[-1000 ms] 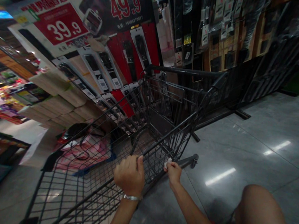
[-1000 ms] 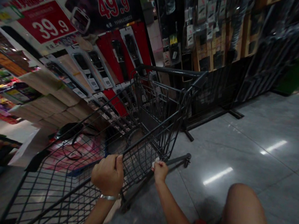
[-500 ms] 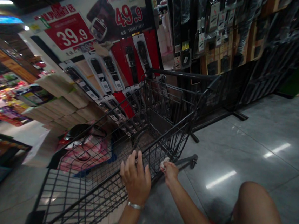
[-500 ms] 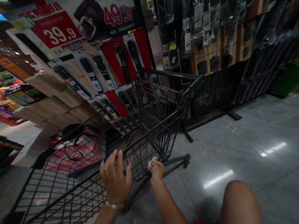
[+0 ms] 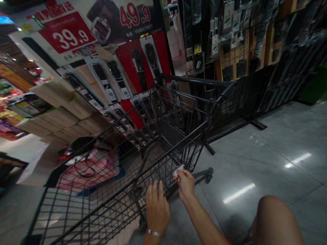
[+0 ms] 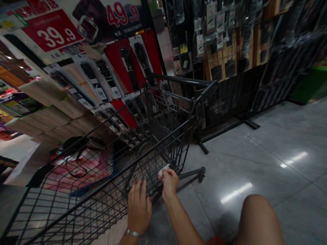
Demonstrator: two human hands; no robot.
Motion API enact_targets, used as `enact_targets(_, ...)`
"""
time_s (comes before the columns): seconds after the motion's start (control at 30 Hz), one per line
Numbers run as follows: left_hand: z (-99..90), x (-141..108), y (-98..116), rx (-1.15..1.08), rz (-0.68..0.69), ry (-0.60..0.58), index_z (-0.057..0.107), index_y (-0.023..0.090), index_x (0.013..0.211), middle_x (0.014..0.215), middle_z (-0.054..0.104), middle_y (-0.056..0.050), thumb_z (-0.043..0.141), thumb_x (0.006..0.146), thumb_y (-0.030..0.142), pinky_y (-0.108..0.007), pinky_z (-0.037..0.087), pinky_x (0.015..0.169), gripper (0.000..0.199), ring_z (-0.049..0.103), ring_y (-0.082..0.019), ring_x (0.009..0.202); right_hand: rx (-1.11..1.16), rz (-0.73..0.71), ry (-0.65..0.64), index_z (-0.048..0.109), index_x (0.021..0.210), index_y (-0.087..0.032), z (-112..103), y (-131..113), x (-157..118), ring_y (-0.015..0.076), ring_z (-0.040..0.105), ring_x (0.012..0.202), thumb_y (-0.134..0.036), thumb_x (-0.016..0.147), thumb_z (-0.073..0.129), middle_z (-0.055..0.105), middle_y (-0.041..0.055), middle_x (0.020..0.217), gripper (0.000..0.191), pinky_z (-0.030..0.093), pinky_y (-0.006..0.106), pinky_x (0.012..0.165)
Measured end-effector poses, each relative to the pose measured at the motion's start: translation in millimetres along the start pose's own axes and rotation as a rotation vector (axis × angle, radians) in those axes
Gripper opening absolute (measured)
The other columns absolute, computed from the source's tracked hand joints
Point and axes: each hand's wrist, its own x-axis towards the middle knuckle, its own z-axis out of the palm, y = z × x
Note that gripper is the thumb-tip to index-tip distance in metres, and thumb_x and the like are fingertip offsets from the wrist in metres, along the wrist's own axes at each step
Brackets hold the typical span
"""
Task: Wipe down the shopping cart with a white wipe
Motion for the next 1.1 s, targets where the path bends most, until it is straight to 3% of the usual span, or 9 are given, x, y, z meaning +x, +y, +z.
enact_targets(0.2, 21.9, -4, 1, 0.012, -0.052, 0.041, 0.028, 0.015, 0.142, 0.127, 0.049, -0.015, 0.042, 0.079, 0.006, -0.052, 0.038, 0.101, 0.065, 0.043, -0.031, 0.122, -0.123, -0.114, -0.028, 0.056, 0.056, -0.018, -7, 10, 8, 0.0137, 0.058, 0.048, -0.035, 0.047, 0.069, 0.061, -0.0022, 0.052, 0.023, 0.048, 0.024, 0.047)
enact_targets(0.33, 28.4, -3, -2, -0.021, -0.106, 0.089, 0.024, 0.022, 0.144, 0.123, 0.052, -0.012, 0.039, 0.076, 0.004, -0.052, 0.039, 0.101, 0.072, 0.047, -0.028, 0.117, -0.187, -0.082, -0.003, 0.058, 0.053, -0.018, -16, 25, 15, 0.014, 0.057, 0.048, -0.034, 0.044, 0.069, 0.061, -0.0019, 0.051, 0.022, 0.048, 0.024, 0.046)
enact_targets(0.6, 25.2, -5, -11, -0.038, -0.08, 0.036, 0.022, 0.027, 0.145, 0.121, 0.056, -0.01, 0.036, 0.075, 0.001, -0.048, 0.043, 0.096, 0.075, 0.051, -0.027, 0.11, -0.218, 0.003, 0.085, 0.056, 0.046, -0.018, -27, 50, 24, 0.0141, 0.055, 0.042, -0.031, 0.036, 0.072, 0.057, -0.0022, 0.043, 0.023, 0.045, 0.023, 0.039)
enact_targets(0.83, 16.1, 0, -3, -0.09, -0.136, -0.06, 0.046, 0.022, 0.135, 0.122, 0.057, -0.011, 0.036, 0.073, 0.004, -0.05, 0.04, 0.099, 0.064, 0.051, -0.032, 0.112, -0.159, 0.047, 0.069, 0.054, 0.047, -0.018, -16, 33, 21, 0.0145, 0.057, 0.043, -0.026, 0.041, 0.068, 0.058, -0.0028, 0.044, 0.017, 0.049, 0.025, 0.042)
enact_targets(0.93, 13.2, 1, 0, -0.087, -0.137, -0.051, 0.048, 0.02, 0.132, 0.122, 0.058, -0.014, 0.037, 0.073, 0.006, -0.053, 0.04, 0.097, 0.062, 0.051, -0.034, 0.113, -0.135, 0.04, 0.036, 0.056, 0.051, -0.017, -9, 21, 17, 0.0148, 0.059, 0.045, -0.026, 0.046, 0.066, 0.06, -0.0014, 0.047, 0.014, 0.049, 0.025, 0.044)
enact_targets(1.1, 13.1, 1, 3, -0.091, -0.148, -0.015, 0.045, 0.026, 0.133, 0.121, 0.058, -0.012, 0.037, 0.071, 0.005, -0.053, 0.041, 0.096, 0.066, 0.052, -0.033, 0.113, -0.111, -0.027, 0.015, 0.059, 0.052, -0.016, 2, 3, 5, 0.0142, 0.058, 0.045, -0.024, 0.048, 0.064, 0.061, -0.0011, 0.047, 0.011, 0.048, 0.023, 0.044)
